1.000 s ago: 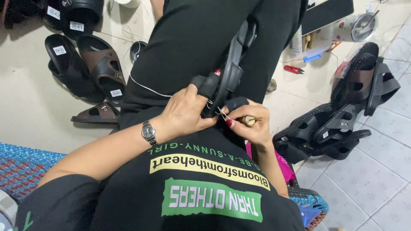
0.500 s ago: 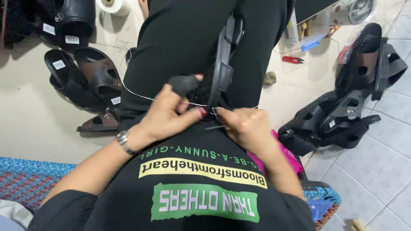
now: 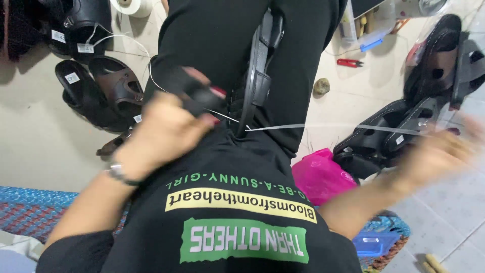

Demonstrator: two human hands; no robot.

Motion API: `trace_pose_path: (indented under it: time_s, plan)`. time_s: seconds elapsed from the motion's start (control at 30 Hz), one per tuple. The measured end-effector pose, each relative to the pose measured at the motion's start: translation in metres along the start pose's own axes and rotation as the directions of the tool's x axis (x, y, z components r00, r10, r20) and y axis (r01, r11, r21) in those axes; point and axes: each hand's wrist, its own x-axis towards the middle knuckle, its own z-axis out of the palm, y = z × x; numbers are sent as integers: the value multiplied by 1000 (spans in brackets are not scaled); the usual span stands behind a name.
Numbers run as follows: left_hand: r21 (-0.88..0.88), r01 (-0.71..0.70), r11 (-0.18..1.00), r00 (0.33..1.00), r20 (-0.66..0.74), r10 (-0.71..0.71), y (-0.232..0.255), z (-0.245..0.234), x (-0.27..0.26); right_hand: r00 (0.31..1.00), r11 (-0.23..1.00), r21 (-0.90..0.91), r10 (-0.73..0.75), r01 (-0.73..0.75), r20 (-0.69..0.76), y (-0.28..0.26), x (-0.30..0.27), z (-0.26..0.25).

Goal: Hand-stitching the sole of a black sandal to its upper part using a needle and thick thread.

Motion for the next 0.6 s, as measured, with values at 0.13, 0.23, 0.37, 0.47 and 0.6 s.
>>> trace_pose_path:
  time_s: [0.13,0.23,0.37,0.47,0.6]
  plan:
    - [-492,169,854,897,436,74,27,2,12,511,940,-195,27,278,859,-136,-198,217]
    - [-732,514,447,749,637,183,28,-1,12,241,999,-30,18,44,970,-140,-213,248]
    - [-861,-41,507,976,75,207,38,0,18,364,481,275,101,-832,926,-107,-234,260]
    - [-128,-277,952,955,-147,258,20,24,0,433,509,292,181,-809,883,-87,-240,259]
    - [-459,-172,872,915,254,314,3,8,-39,637,808,180,282,-561,718,-112,-245,284]
